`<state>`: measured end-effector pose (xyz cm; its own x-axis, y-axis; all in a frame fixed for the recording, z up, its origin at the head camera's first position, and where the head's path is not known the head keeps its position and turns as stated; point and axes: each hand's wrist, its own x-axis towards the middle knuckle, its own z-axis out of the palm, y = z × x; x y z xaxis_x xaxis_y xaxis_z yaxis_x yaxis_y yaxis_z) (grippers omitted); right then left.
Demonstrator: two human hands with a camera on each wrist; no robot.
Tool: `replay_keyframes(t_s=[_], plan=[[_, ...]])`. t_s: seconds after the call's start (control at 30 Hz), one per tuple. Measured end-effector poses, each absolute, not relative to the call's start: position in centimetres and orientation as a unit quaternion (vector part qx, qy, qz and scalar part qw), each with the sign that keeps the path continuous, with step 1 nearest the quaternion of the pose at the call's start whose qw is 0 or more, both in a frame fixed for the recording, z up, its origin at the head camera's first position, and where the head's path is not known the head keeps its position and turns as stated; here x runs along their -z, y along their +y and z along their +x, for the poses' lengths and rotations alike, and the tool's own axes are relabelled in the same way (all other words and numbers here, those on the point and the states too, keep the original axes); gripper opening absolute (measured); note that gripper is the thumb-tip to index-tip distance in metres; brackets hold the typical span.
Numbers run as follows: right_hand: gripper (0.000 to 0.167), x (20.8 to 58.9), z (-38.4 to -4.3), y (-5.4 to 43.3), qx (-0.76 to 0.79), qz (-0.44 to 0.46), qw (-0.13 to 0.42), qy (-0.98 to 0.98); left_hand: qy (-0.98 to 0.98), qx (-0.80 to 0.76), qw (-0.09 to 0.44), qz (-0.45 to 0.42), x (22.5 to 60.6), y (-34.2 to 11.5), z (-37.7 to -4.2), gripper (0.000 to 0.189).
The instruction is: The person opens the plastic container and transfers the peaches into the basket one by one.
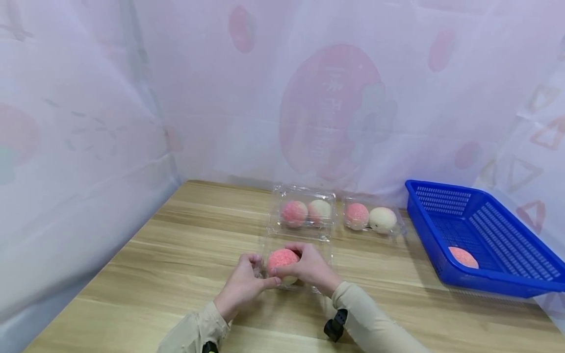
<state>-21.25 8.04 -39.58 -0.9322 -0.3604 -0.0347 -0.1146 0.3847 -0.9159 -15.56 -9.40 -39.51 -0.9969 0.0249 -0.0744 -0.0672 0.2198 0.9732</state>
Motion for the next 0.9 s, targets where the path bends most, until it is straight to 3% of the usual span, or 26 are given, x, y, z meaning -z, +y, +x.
replay_keyframes(t_s=[0.9], plan=[[0.06, 39.53, -20.85, 8.05, 0.525, -0.142, 0.112, 0.831, 0.774, -0.632, 0.033, -0.003, 39.76, -9.48, -15.5, 0.077]])
